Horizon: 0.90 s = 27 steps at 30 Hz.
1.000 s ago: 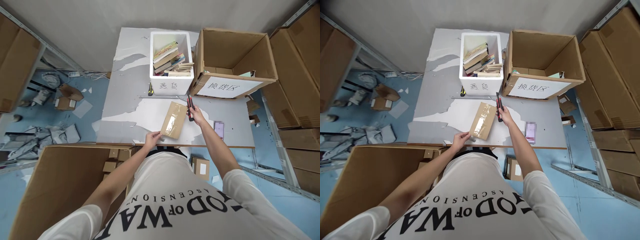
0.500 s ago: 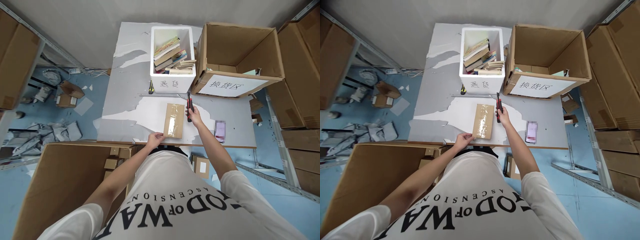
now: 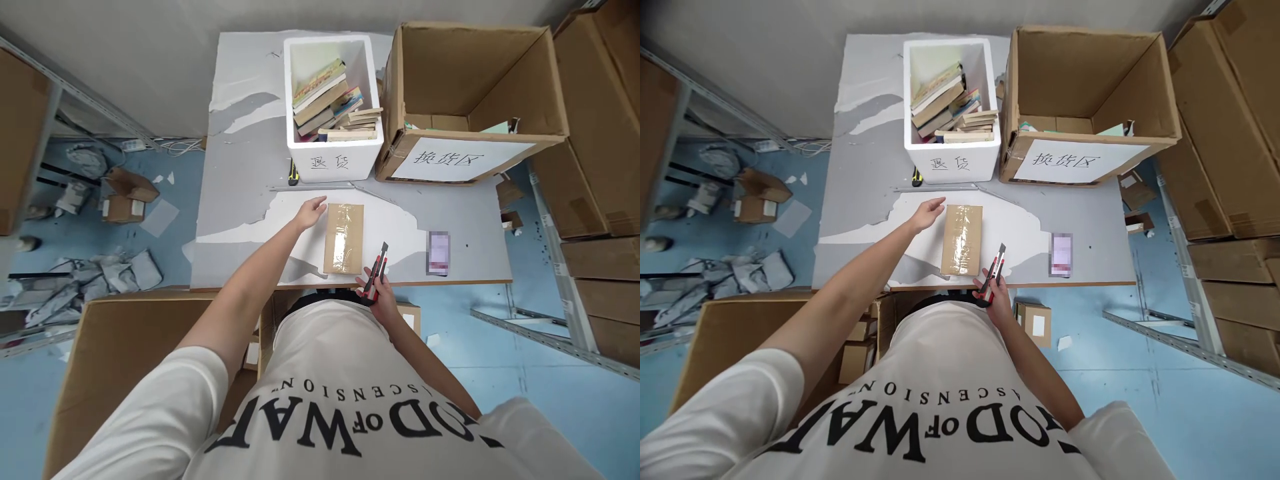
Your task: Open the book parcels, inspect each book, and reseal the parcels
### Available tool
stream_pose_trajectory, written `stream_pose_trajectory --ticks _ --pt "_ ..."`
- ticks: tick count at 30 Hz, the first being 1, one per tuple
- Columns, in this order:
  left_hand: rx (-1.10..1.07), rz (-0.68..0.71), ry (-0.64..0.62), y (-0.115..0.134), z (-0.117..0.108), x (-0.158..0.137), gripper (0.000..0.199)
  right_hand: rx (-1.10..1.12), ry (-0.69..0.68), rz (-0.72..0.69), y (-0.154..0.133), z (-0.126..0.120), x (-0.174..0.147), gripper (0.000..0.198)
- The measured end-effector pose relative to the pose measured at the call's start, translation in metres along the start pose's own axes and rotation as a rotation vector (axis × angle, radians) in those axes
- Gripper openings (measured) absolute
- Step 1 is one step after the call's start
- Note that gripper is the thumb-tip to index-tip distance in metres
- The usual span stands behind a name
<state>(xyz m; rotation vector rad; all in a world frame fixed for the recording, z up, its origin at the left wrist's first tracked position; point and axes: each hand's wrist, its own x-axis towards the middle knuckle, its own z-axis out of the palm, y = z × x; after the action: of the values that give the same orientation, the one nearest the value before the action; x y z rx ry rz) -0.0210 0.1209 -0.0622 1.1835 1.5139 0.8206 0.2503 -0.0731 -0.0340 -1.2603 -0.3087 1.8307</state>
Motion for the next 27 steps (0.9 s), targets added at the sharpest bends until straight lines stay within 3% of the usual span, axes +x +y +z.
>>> stream_pose_trajectory --ticks 3,7,13,17,21,27 --pt "-0.047 -0.016 -0.042 0.003 0.009 0.008 0.038 0.064 0.009 0.019 0.007 0.007 0.003 0.042" --pt "-0.131 -0.023 0.004 0.0 0.015 0.006 0.032 0.078 0.043 -0.016 0.012 0.008 0.01 0.039" --pt "-0.16 -0.026 0.082 0.001 0.007 -0.007 0.031 -0.001 0.047 -0.011 0.0 0.001 0.015 0.042" --pt "-0.138 -0.01 0.228 0.003 -0.011 -0.03 0.036 -0.127 0.01 -0.063 -0.036 -0.001 0.028 0.035" --pt "-0.118 -0.068 0.368 -0.002 -0.023 -0.064 0.039 -0.283 -0.012 -0.154 -0.088 0.007 0.064 0.028" --pt "-0.285 -0.207 0.489 -0.026 0.004 -0.124 0.046 -0.488 -0.139 -0.167 -0.141 0.032 0.118 0.031"
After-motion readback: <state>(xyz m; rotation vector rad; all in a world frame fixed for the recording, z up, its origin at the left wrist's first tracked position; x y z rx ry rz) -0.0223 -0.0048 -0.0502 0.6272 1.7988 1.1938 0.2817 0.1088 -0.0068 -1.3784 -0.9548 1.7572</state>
